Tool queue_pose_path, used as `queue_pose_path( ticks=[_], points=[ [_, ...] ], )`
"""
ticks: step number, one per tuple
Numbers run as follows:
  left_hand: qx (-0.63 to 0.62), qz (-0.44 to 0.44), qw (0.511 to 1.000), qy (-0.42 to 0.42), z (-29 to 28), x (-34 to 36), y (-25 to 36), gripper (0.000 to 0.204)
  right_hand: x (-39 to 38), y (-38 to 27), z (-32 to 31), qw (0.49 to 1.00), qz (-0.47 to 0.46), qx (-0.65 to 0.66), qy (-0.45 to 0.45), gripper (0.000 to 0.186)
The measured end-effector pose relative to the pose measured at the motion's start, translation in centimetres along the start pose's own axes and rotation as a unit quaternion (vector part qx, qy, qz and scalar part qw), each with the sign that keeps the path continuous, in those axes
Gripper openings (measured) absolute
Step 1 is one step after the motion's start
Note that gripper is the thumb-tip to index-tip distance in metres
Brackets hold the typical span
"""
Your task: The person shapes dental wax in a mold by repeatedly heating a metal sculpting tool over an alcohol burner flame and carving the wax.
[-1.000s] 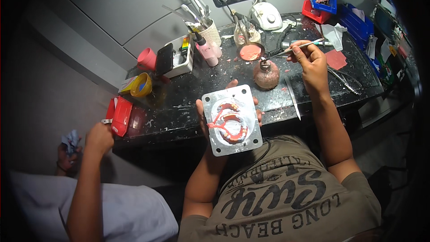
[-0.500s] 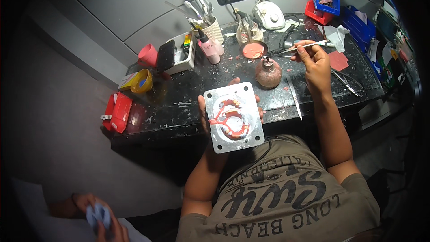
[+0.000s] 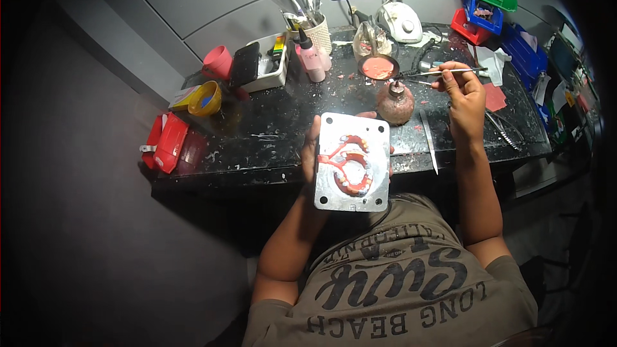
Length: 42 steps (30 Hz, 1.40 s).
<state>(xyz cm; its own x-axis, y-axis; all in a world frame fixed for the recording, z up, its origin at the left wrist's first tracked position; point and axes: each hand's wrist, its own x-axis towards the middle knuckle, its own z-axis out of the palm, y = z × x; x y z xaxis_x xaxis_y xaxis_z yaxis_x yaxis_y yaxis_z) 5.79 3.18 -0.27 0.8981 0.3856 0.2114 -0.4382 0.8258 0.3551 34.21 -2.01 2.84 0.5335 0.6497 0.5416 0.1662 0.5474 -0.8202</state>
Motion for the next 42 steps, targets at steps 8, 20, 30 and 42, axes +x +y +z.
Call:
queue_pose_path(
  ticks=[8, 20, 30, 42],
  points=[
    [0.009, -0.018, 1.000, 0.021, 0.0, 0.2, 0.0, 0.106, -0.1, -0.1, 0.1, 1.000, -0.001, 0.010, 0.000, 0.011],
    [-0.003, -0.025, 1.000, 0.013, -0.1, 0.2, 0.1, 0.106, 0.8, -1.7, 0.4, 0.999, -0.034, 0.035, -0.021, 0.011],
    [-0.001, -0.026, 1.000, 0.000, -0.2, 0.3, 0.0, 0.106, 3.4, -3.1, 2.3, 0.988, -0.076, -0.112, -0.072, 0.005],
    [-0.014, -0.014, 0.999, 0.045, 0.8, 0.1, -0.2, 0.100, -0.7, -5.9, 3.5, 0.988, -0.051, 0.030, -0.141, 0.010]
  ],
)
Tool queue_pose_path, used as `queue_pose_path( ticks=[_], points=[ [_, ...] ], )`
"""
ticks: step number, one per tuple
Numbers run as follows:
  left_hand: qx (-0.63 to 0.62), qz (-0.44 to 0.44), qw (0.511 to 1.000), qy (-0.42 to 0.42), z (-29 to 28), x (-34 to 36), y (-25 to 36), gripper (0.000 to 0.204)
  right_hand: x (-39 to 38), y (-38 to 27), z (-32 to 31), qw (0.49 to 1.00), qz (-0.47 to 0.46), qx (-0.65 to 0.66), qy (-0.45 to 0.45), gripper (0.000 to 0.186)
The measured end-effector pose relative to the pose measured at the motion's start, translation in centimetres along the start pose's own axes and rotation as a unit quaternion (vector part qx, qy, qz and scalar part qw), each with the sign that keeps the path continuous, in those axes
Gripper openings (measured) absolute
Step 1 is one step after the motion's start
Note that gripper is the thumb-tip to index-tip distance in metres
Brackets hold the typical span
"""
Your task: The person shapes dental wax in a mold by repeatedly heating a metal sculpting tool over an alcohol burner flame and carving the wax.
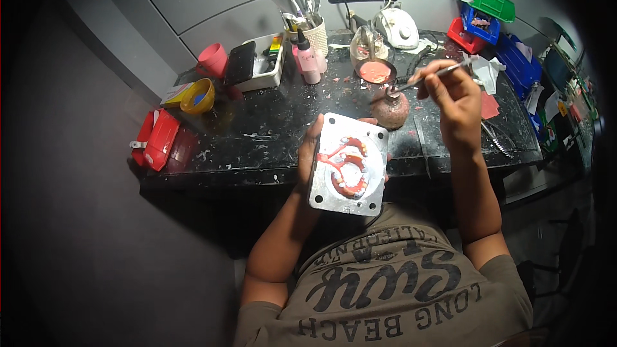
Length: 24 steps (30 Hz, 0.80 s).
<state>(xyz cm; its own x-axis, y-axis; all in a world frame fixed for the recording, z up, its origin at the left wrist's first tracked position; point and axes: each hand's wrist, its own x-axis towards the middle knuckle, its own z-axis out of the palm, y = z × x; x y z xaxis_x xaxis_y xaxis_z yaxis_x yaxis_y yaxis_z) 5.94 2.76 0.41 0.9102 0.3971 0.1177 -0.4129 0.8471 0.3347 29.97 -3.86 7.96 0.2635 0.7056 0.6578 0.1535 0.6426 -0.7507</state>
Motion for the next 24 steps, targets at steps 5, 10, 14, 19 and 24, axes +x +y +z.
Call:
queue_pose_path(
  ticks=[5, 10, 14, 19, 24],
  points=[
    [0.043, 0.019, 0.998, 0.037, 0.2, -0.1, 0.1, 0.096, -2.7, -1.1, 3.3, 0.990, -0.037, 0.082, -0.105, 0.011],
    [0.064, 0.043, 0.997, 0.019, 0.3, -0.3, 0.1, 0.086, -3.1, -1.0, 4.0, 0.986, -0.060, 0.035, -0.148, 0.016],
    [0.025, 0.051, 0.998, -0.010, 0.3, -0.3, 0.1, 0.085, -3.3, -0.1, 4.2, 0.971, -0.133, 0.040, -0.193, 0.023],
    [0.043, 0.047, 0.998, -0.001, 0.1, -0.3, 0.1, 0.085, -3.5, -0.2, 4.2, 0.973, -0.115, 0.025, -0.200, 0.028],
    [0.050, 0.039, 0.998, -0.014, -0.1, -0.3, 0.1, 0.085, -3.7, -0.5, 4.2, 0.975, -0.098, 0.015, -0.199, 0.027]
  ],
)
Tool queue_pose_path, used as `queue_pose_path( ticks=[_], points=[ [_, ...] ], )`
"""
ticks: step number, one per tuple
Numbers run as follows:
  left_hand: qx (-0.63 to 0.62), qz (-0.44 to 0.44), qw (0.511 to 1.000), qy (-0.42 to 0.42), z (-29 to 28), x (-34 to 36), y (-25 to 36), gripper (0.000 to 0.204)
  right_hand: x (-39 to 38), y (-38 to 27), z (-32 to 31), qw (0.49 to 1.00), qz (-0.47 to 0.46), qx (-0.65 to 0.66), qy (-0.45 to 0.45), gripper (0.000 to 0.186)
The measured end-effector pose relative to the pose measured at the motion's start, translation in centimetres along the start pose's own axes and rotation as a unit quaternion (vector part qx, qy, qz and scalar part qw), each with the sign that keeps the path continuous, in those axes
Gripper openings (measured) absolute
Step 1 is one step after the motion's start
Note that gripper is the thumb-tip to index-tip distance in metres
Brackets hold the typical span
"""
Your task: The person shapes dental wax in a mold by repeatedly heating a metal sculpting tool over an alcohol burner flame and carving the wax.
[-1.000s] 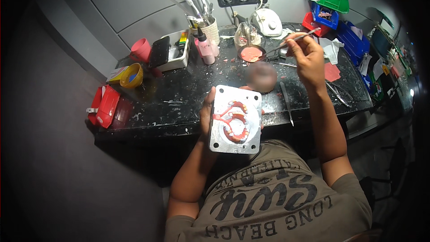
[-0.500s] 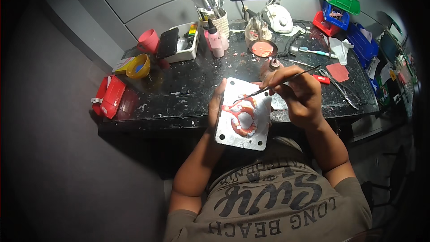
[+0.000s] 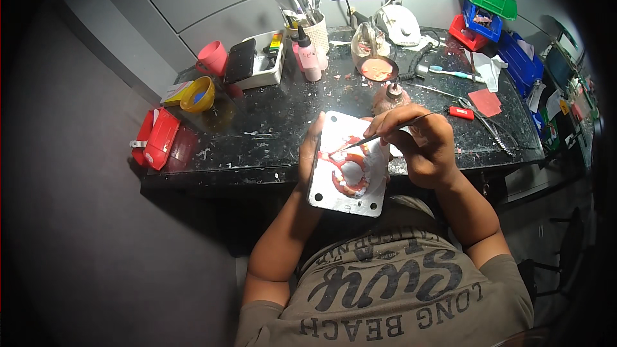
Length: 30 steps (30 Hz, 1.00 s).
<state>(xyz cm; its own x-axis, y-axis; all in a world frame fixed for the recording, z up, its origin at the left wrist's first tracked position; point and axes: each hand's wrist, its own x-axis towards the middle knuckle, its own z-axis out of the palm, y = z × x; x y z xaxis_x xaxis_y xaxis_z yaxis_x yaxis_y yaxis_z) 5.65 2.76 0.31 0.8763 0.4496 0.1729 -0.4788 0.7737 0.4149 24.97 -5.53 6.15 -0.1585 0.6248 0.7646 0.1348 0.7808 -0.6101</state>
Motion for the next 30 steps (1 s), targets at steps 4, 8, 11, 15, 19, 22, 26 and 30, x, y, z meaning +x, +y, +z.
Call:
queue_pose_path(
  ticks=[4, 8, 11, 15, 19, 22, 26, 30],
  points=[
    [-0.050, 0.022, 0.998, 0.009, 0.6, 0.0, -0.1, 0.086, -0.1, -0.2, 0.0, 1.000, 0.012, -0.023, 0.000, 0.024],
    [-0.024, 0.022, 0.999, 0.028, 0.6, 0.0, -0.1, 0.088, -0.4, -0.1, 0.3, 0.998, -0.013, -0.055, 0.010, 0.024],
    [-0.017, 0.013, 1.000, 0.018, 1.1, 0.1, -0.2, 0.089, -0.6, 0.0, 0.2, 0.998, -0.006, -0.054, 0.019, 0.025],
    [-0.007, 0.010, 0.999, 0.040, 1.3, 0.0, -0.2, 0.090, -0.6, -0.3, 0.3, 0.999, 0.001, -0.020, 0.041, 0.025],
    [-0.037, 0.002, 0.999, 0.010, 1.1, 0.0, -0.1, 0.090, -0.6, -0.2, 0.5, 0.999, -0.021, -0.046, 0.019, 0.024],
    [-0.061, 0.006, 0.998, 0.012, 1.3, 0.1, -0.2, 0.090, -0.7, 0.0, 0.6, 0.998, -0.032, -0.049, 0.023, 0.025],
    [-0.041, -0.001, 0.999, 0.010, 1.3, 0.0, -0.1, 0.090, -0.9, -0.2, 0.5, 0.998, 0.019, -0.048, 0.028, 0.024],
    [-0.001, -0.014, 0.999, 0.030, 1.6, 0.1, -0.1, 0.091, -1.4, 0.4, 0.4, 0.997, 0.038, -0.032, 0.059, 0.023]
  ],
)
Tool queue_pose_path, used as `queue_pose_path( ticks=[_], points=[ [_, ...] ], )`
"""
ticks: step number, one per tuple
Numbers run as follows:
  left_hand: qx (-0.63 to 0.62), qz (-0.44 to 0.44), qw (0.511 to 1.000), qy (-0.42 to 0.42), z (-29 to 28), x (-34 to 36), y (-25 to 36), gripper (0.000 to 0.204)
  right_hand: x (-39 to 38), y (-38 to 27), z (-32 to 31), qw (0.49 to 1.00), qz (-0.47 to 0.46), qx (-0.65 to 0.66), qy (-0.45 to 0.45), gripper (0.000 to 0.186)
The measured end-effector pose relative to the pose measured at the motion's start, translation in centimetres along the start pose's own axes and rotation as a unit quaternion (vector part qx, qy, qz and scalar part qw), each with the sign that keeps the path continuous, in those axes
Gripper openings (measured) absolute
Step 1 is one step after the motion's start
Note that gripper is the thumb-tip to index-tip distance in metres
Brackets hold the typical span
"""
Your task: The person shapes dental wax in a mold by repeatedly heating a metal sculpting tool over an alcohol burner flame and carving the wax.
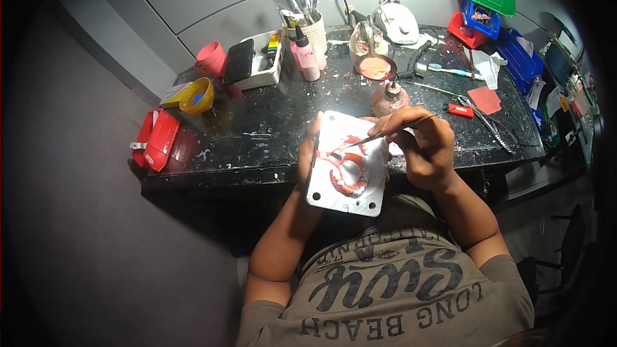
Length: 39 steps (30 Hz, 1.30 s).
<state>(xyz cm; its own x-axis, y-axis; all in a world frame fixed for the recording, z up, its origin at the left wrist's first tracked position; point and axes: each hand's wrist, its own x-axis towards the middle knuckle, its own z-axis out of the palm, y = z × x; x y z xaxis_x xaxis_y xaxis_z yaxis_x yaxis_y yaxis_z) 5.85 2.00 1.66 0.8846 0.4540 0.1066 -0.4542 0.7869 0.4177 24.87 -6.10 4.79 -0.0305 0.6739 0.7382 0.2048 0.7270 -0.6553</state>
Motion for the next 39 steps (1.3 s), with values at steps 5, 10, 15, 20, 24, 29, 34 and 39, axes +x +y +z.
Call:
queue_pose_path(
  ticks=[5, 10, 15, 20, 24, 29, 34, 39],
  points=[
    [-0.024, 0.004, 1.000, -0.008, -0.4, 0.0, 0.0, 0.092, 0.1, -0.1, 0.2, 1.000, -0.010, 0.012, -0.018, 0.023],
    [-0.073, 0.012, 0.997, 0.000, -0.1, -0.2, -0.1, 0.091, -0.2, 0.1, 0.4, 1.000, -0.009, 0.019, 0.010, 0.022],
    [0.001, -0.003, 1.000, -0.004, -0.4, 0.1, -0.1, 0.092, -0.1, -0.4, -0.3, 0.999, 0.019, 0.024, 0.038, 0.023],
    [-0.009, 0.004, 1.000, 0.009, -0.2, -0.1, -0.2, 0.092, -0.2, -0.1, 0.1, 1.000, -0.027, 0.011, -0.005, 0.022],
    [-0.006, -0.015, 0.999, -0.048, -0.8, 0.2, -0.1, 0.093, -0.4, 0.0, -0.1, 1.000, 0.008, 0.010, 0.011, 0.017],
    [-0.051, -0.041, 0.998, -0.015, -2.1, 0.1, 0.0, 0.103, -0.4, 0.2, -1.6, 0.991, 0.038, 0.086, 0.096, 0.013],
    [-0.013, -0.055, 0.998, -0.034, -1.0, 0.1, 0.2, 0.098, 0.8, 2.8, -6.8, 0.966, 0.088, -0.060, 0.234, 0.010],
    [-0.066, -0.057, 0.996, -0.032, -2.0, 0.3, 0.1, 0.104, 0.4, 4.8, -8.7, 0.949, 0.131, -0.033, 0.286, 0.010]
  ],
)
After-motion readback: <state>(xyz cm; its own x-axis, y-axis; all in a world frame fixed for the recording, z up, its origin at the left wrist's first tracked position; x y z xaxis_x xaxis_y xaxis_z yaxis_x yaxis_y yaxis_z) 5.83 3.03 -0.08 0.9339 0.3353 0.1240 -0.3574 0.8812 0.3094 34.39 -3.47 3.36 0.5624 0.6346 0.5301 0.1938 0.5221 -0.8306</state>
